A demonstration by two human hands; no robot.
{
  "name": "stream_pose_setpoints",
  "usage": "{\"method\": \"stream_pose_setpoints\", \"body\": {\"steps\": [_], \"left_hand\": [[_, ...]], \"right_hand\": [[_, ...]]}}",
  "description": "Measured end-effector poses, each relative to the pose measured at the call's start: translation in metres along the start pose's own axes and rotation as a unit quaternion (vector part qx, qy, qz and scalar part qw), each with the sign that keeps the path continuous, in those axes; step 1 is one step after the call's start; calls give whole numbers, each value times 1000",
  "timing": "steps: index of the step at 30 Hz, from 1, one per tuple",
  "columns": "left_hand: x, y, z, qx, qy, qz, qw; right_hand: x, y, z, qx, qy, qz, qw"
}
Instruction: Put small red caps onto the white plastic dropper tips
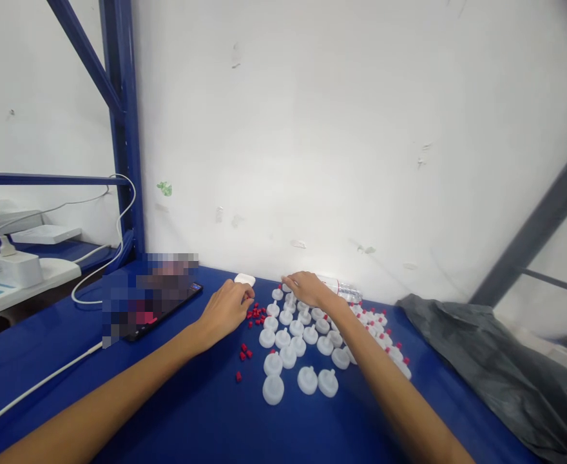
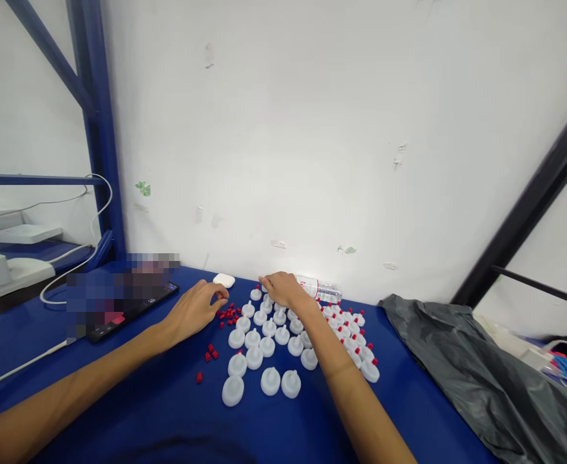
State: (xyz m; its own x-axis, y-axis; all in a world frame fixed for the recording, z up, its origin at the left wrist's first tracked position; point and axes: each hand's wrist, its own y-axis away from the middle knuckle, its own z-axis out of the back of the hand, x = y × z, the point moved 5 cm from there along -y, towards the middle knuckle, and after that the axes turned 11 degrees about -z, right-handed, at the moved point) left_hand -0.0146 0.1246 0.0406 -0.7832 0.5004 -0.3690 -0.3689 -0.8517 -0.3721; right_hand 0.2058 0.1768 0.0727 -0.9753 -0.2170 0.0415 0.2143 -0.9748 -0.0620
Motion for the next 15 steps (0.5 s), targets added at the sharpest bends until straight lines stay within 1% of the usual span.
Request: {"method": "stream_pose_setpoints", "body": {"steps": [4,8,12,15], "left_hand": [[1,0,0,8,-6,-7,1000],[2,0,-1,13,0,-16,1000],[5,0,-5,17,8,-20,1000],[7,0,-7,17,13,-25,999]], "right_hand": [[2,3,7,4,-16,13,1000],[6,6,15,-3,-51,45,998],[13,8,10,12,-82,80,993],[16,8,3,18,-94,87,992]]}}
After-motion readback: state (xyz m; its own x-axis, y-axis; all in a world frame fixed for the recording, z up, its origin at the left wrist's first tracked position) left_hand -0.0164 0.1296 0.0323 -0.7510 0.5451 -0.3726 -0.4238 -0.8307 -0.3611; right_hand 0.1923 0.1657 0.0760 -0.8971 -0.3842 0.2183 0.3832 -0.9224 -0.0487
